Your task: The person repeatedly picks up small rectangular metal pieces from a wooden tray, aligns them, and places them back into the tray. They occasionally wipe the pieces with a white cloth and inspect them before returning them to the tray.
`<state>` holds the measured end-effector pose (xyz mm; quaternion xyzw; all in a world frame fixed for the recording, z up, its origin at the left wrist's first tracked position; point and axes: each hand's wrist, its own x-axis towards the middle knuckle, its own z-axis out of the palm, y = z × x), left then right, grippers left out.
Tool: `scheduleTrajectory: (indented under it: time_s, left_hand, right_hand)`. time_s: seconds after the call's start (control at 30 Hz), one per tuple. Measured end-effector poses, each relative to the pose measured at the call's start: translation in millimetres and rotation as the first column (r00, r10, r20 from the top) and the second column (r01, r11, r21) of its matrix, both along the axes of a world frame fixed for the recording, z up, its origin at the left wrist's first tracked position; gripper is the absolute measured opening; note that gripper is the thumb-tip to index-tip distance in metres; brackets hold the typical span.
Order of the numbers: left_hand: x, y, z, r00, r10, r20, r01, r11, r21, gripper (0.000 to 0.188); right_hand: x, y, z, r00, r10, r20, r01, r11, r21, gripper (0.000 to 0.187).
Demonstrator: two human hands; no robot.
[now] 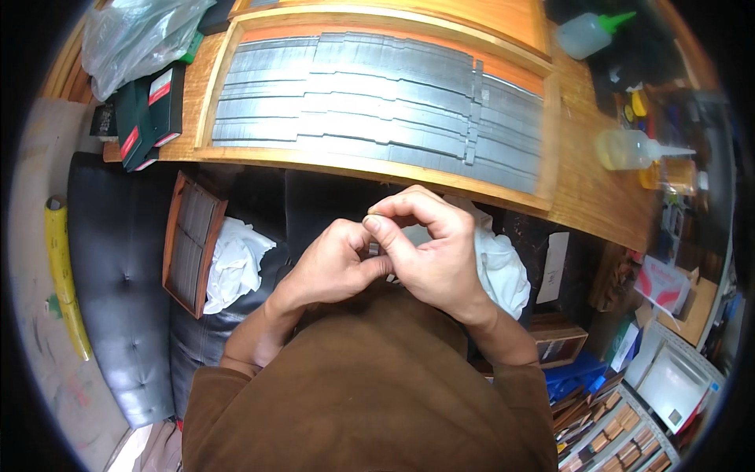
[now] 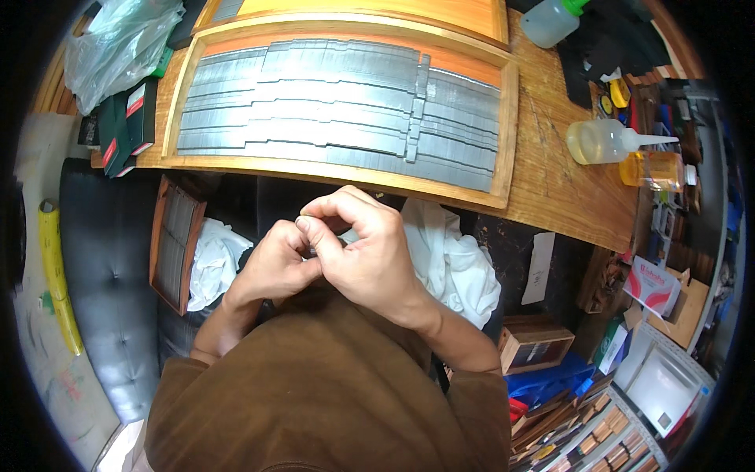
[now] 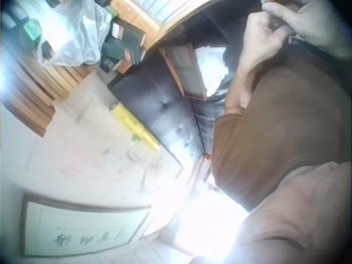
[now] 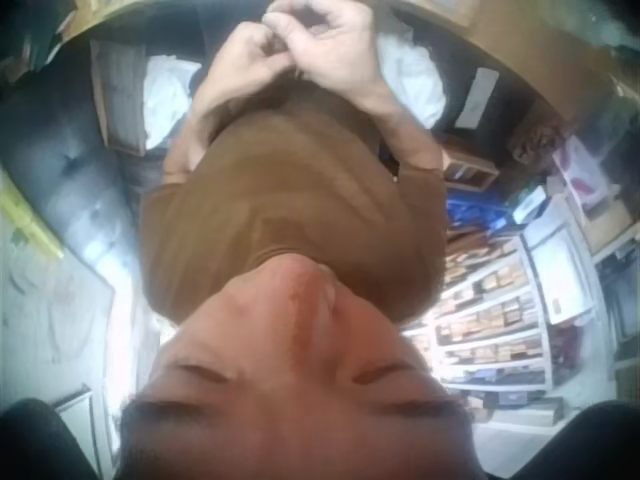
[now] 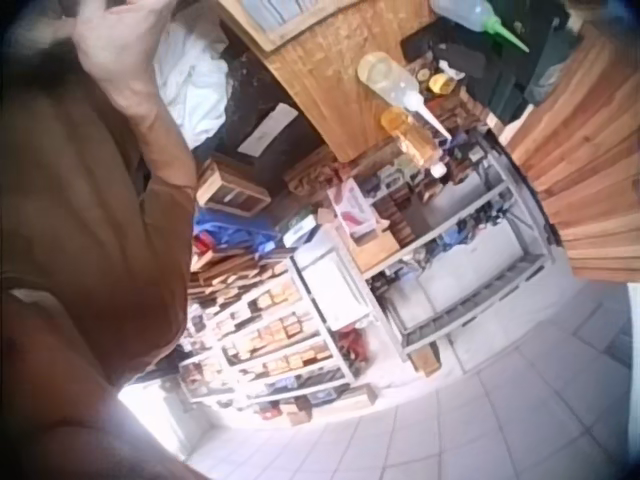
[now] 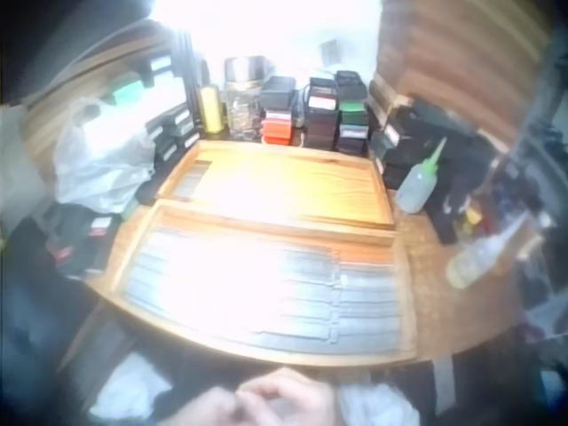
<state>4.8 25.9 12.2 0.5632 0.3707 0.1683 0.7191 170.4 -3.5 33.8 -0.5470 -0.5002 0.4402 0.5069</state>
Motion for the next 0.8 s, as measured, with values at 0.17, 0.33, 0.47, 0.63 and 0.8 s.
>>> scheduleTrajectory:
  time_s: [0.17,0.33,0.47,0.63,0.8]
  left_hand:
    - [-11,-2,-18,0.996,0.09,0.011,-0.088,0.991,-0.1,0.01]
    - [-15,0,-30,0.975,0.167,0.145,-0.124,0.956,-0.267,0.013]
    - [-21,12,-25,0.956,0.285,0.073,-0.218,0.853,-0.475,0.02]
    - [-12,13,-39,0.91,0.376,0.175,-0.167,0.718,-0.675,0.036]
    - [16,5,-34,0.897,0.413,0.158,-0.204,0.703,-0.682,0.042]
  right_hand:
    - [-5,3,-18,0.971,0.024,0.24,-0.05,0.993,0.103,0.007]
    - [-5,-2,-17,0.983,0.067,0.173,-0.056,0.996,-0.07,0.024]
    - [26,-28,-8,0.923,0.217,0.319,-0.176,0.973,-0.153,0.037]
    - [40,-75,-33,0.896,0.443,-0.015,-0.433,0.868,-0.244,0.024]
    - [33,-101,-54,0.961,0.277,0.006,-0.272,0.95,-0.154,0.02]
